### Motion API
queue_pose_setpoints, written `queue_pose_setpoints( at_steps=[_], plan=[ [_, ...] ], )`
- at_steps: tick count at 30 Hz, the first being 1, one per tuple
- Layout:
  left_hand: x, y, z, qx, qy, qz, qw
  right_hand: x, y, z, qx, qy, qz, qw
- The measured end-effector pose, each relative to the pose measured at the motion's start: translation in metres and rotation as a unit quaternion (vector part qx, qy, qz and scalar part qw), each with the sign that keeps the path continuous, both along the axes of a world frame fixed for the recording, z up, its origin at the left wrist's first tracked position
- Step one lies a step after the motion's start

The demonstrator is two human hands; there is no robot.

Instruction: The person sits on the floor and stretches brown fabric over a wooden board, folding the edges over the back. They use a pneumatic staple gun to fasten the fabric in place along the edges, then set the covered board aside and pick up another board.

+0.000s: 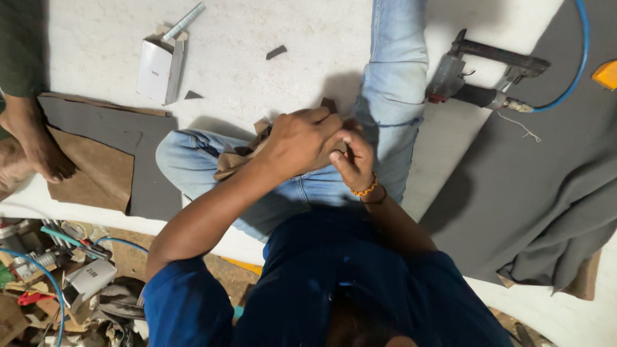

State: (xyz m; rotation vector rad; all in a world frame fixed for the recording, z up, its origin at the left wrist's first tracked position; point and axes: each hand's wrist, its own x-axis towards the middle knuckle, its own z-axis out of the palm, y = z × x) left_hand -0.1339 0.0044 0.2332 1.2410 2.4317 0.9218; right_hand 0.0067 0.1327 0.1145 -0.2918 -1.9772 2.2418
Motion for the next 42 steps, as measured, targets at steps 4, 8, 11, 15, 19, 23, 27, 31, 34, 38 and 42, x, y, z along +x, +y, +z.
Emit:
queue_pose_setpoints(
  at_steps=[4, 8, 11, 15, 19, 23, 27, 31, 34, 38, 42],
  plan=[
    [0.002, 0.002, -0.007, 0.051, -0.019, -0.002, 0.999, -0.003, 0.004, 0.001, 0.035, 0.096, 0.016, 0.995],
    [0.002, 0.004, -0.01, 0.054, -0.032, -0.025, 0.998, -0.006, 0.005, 0.007, 0.019, 0.122, 0.03, 0.992],
    [-0.001, 0.004, -0.012, 0.021, -0.08, -0.021, 0.996, -0.007, 0.003, 0.009, -0.001, 0.124, 0.021, 0.992],
    [-0.008, 0.005, -0.026, -0.022, -0.099, -0.024, 0.995, -0.001, 0.002, 0.005, -0.015, 0.112, 0.034, 0.993],
    [-0.012, 0.011, -0.051, -0.04, -0.193, 0.004, 0.98, 0.01, 0.0, 0.004, -0.113, 0.071, 0.032, 0.991],
    [-0.005, 0.016, -0.065, -0.074, -0.265, 0.019, 0.961, 0.017, -0.003, 0.016, -0.17, 0.018, 0.02, 0.985],
    [-0.004, 0.019, -0.065, -0.126, -0.339, 0.016, 0.932, 0.012, 0.008, 0.029, -0.122, 0.067, -0.014, 0.99],
    [-0.004, 0.02, -0.059, -0.092, -0.389, 0.013, 0.917, 0.005, 0.031, 0.031, 0.084, 0.094, 0.067, 0.99],
    [0.0, 0.02, -0.056, -0.141, -0.387, 0.011, 0.911, 0.003, 0.037, 0.027, 0.085, 0.093, 0.072, 0.989],
    [-0.002, 0.012, -0.053, -0.195, -0.48, 0.002, 0.855, 0.004, 0.033, 0.02, 0.066, 0.11, 0.065, 0.99],
    [-0.01, -0.008, -0.05, -0.058, -0.447, -0.097, 0.887, 0.004, 0.028, 0.019, 0.033, 0.116, 0.068, 0.99]
  ],
)
